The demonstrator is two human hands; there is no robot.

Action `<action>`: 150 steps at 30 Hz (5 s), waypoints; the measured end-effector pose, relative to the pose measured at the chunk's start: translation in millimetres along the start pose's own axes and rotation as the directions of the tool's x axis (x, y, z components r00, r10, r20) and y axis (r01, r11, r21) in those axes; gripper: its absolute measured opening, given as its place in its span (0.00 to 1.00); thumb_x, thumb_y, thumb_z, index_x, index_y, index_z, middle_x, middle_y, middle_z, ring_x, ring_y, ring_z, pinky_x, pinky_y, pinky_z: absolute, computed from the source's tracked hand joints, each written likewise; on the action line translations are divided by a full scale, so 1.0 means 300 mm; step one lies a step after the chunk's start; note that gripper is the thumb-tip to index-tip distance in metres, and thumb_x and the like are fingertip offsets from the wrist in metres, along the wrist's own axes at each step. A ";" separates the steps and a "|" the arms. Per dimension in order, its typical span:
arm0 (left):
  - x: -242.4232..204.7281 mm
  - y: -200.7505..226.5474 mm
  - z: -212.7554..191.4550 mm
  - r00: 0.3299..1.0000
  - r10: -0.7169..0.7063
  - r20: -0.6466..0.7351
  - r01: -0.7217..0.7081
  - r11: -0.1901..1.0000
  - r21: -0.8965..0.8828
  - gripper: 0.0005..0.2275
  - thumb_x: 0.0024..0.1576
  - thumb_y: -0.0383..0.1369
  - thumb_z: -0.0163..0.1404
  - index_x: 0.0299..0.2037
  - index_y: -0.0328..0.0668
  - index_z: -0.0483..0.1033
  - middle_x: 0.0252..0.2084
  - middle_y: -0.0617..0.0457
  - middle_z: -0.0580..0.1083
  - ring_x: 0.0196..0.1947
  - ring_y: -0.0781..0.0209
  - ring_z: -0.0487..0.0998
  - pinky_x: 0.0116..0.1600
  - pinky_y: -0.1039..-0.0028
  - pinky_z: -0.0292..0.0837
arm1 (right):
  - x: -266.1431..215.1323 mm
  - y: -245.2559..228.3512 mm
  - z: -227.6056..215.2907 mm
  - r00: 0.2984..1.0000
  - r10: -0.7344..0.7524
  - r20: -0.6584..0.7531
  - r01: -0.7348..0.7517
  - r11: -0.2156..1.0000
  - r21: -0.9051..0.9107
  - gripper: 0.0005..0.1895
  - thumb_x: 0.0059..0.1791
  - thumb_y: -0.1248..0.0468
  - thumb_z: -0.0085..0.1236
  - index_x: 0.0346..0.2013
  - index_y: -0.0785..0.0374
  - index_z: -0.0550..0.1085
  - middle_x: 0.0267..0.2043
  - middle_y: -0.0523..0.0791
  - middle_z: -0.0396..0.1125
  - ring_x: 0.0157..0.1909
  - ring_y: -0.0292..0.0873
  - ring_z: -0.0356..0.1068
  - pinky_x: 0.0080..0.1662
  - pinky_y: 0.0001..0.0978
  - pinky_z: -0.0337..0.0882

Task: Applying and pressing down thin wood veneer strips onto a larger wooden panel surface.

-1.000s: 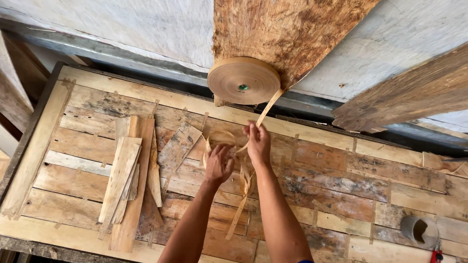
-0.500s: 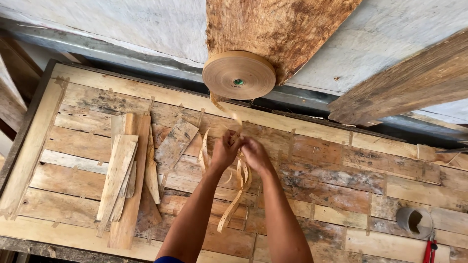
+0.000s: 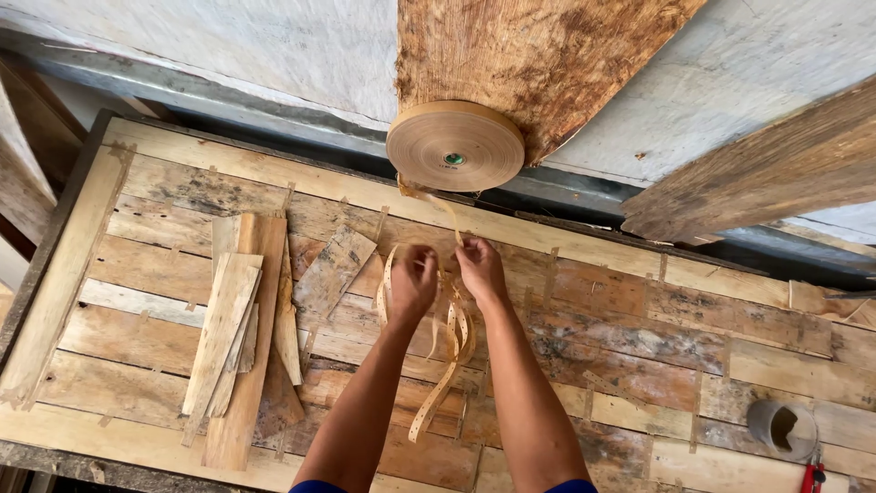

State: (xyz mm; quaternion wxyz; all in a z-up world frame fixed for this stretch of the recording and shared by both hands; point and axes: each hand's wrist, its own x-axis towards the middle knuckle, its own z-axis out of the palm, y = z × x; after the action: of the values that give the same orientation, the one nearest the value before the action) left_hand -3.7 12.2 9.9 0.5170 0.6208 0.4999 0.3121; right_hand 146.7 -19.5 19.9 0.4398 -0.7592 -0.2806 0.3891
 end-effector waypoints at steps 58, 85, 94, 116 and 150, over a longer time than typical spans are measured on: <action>0.488 -0.129 -0.098 0.998 -0.023 0.054 0.054 0.721 -0.691 0.06 0.65 0.30 0.52 0.47 0.38 0.80 0.39 0.58 0.80 0.38 0.74 0.76 0.45 0.81 0.70 | 0.344 -0.030 0.400 0.966 -0.236 0.107 0.125 0.785 0.607 0.15 0.56 0.63 0.53 0.55 0.65 0.73 0.53 0.41 0.73 0.55 0.33 0.70 0.56 0.25 0.69; 0.451 -0.045 -0.120 0.991 -0.133 0.002 0.100 0.735 -0.671 0.11 0.64 0.35 0.52 0.44 0.36 0.83 0.37 0.58 0.80 0.32 0.71 0.73 0.40 0.77 0.70 | 0.332 -0.004 0.385 0.989 0.087 0.122 -0.148 0.689 0.710 0.08 0.56 0.59 0.58 0.42 0.60 0.77 0.33 0.38 0.69 0.30 0.33 0.65 0.30 0.28 0.63; 0.492 -0.136 -0.038 0.922 -0.369 -0.121 0.188 0.697 -0.692 0.12 0.63 0.35 0.54 0.41 0.29 0.82 0.36 0.48 0.81 0.33 0.62 0.79 0.41 0.74 0.74 | 0.238 -0.002 0.297 0.971 0.200 0.131 -0.235 0.694 0.680 0.05 0.55 0.60 0.54 0.42 0.56 0.75 0.38 0.37 0.71 0.38 0.30 0.69 0.41 0.24 0.71; -0.280 0.027 0.132 0.957 0.265 0.116 -0.273 0.960 0.062 0.05 0.60 0.30 0.54 0.39 0.36 0.78 0.35 0.44 0.79 0.33 0.50 0.83 0.37 0.63 0.76 | -0.354 0.230 -0.151 0.971 0.182 -0.156 -0.057 0.807 0.588 0.21 0.54 0.53 0.49 0.62 0.41 0.62 0.38 0.41 0.71 0.38 0.37 0.72 0.42 0.32 0.74; -1.199 0.101 0.915 0.941 0.187 0.281 -0.294 0.864 0.409 0.11 0.60 0.30 0.50 0.51 0.47 0.81 0.40 0.46 0.81 0.39 0.44 0.81 0.49 0.53 0.69 | -0.619 1.053 -1.233 0.822 -0.155 -0.548 0.083 0.985 -0.154 0.22 0.47 0.59 0.68 0.50 0.66 0.71 0.29 0.44 0.71 0.32 0.39 0.71 0.39 0.34 0.72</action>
State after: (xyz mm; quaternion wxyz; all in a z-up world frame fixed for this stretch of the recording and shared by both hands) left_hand 143.7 -416.7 10.9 0.3725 0.8123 0.4123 0.1770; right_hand 382.8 -472.3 -81.4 0.4784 -0.8462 -0.2103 0.1044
